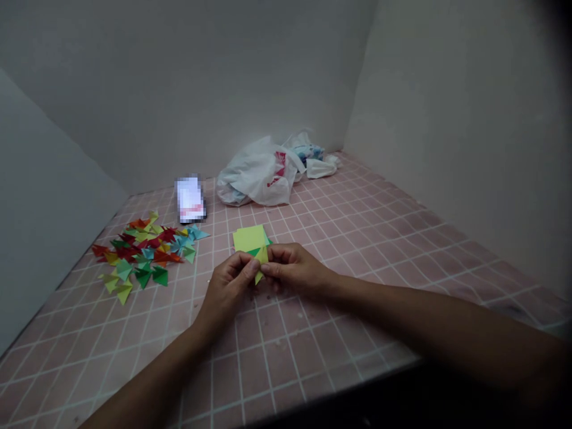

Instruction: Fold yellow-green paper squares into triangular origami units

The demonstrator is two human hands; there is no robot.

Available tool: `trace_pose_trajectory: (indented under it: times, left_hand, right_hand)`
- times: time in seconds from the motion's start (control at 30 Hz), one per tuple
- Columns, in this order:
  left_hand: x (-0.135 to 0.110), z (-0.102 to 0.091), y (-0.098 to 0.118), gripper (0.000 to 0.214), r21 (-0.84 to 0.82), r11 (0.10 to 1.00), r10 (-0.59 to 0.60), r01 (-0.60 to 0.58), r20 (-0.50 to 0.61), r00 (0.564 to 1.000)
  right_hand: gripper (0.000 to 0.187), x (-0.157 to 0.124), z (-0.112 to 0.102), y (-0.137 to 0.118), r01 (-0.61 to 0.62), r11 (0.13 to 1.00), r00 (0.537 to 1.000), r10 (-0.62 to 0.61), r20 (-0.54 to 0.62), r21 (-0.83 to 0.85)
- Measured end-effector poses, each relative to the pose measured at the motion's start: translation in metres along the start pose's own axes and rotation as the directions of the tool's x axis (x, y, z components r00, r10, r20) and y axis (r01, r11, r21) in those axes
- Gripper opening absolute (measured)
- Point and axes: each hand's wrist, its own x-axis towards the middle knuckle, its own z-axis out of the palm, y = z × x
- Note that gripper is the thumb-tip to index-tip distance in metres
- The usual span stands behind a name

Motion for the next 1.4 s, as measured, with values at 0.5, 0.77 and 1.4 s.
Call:
trace_pose_trajectory:
  times: [0.5, 0.77, 1.4]
  left_hand:
    - [0.0041, -0.0051, -0.0036, 0.029, 0.022, 0.999, 0.045, -0.044, -0.077, 0.996]
    - [0.0043, 0.0001, -0.0022, 0.03, -0.12, 0.992, -0.04, 0.035, -0.041, 0.998]
    - [-0.0015, 0.0007, 0.0055, 0.021, 0.284, 0.939, 0.213, -0.192, -0.045, 0.976]
  right_hand:
    - [0.013, 0.0036, -0.0026, 0.0049, 0.003, 0.989, 1.0, -0.005, 0.015, 0.148]
    - [0.015, 0.003, -0.0037, 0.0039, -0.012, 0.98, 0.999, 0.003, 0.043, 0.201]
    - [0.012, -0.0001, 0.0002, -0.0033, 0.026, 0.998, 0.997, -0.021, -0.072, 0.062]
